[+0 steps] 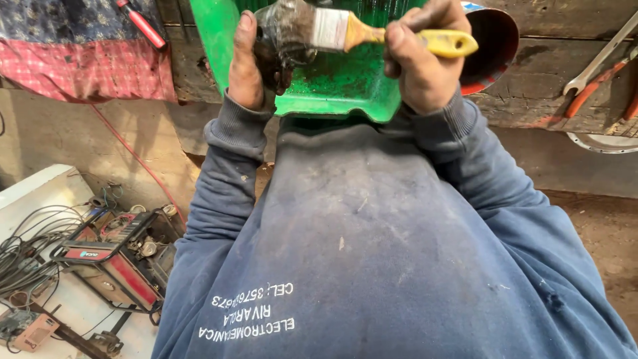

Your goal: The recorder uses a screwdriver to disassemble a part and then cleans multiple engine pistons using a brush and solvent at a workbench.

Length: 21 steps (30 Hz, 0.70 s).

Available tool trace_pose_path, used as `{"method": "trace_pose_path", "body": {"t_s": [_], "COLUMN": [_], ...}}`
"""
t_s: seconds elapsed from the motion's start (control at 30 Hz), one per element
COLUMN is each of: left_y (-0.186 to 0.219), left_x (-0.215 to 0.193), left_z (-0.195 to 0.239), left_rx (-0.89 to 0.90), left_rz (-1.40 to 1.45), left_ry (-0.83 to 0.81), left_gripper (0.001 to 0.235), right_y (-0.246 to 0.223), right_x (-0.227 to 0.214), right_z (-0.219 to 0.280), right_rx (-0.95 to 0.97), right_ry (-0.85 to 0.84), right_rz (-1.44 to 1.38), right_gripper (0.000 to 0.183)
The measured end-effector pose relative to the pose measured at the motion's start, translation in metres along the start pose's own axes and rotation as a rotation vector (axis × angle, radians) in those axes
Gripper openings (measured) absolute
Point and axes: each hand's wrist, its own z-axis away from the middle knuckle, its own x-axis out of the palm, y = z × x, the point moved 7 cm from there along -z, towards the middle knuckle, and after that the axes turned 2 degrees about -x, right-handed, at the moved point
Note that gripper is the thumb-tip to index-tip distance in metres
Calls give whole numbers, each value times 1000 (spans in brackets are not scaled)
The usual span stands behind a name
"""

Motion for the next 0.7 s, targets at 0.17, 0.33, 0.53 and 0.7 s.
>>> {"method": "trace_pose_path", "body": {"t_s": [0.17, 0.33, 0.53, 0.7], "left_y": [3, 0, 8, 0], "left_x": [-5, -5, 11, -2], "left_z": [3, -2, -1, -4], "left_rx": [39, 13, -32, -3], "left_rz": [74, 154, 152, -32], "left_ry": [39, 2, 10, -15], "left_gripper": [59, 56, 57, 52], "right_y": [-6, 9, -11, -3], "right_x": [-9, -12, -1, -26], "right_z": [-2, 3, 5, 2], "right_rx": [-99, -64, -119, -113], "right_ry": [163, 79, -11, 248], "right_rz": [-99, -9, -59, 29], "right_gripper": [29, 27, 31, 33]}}
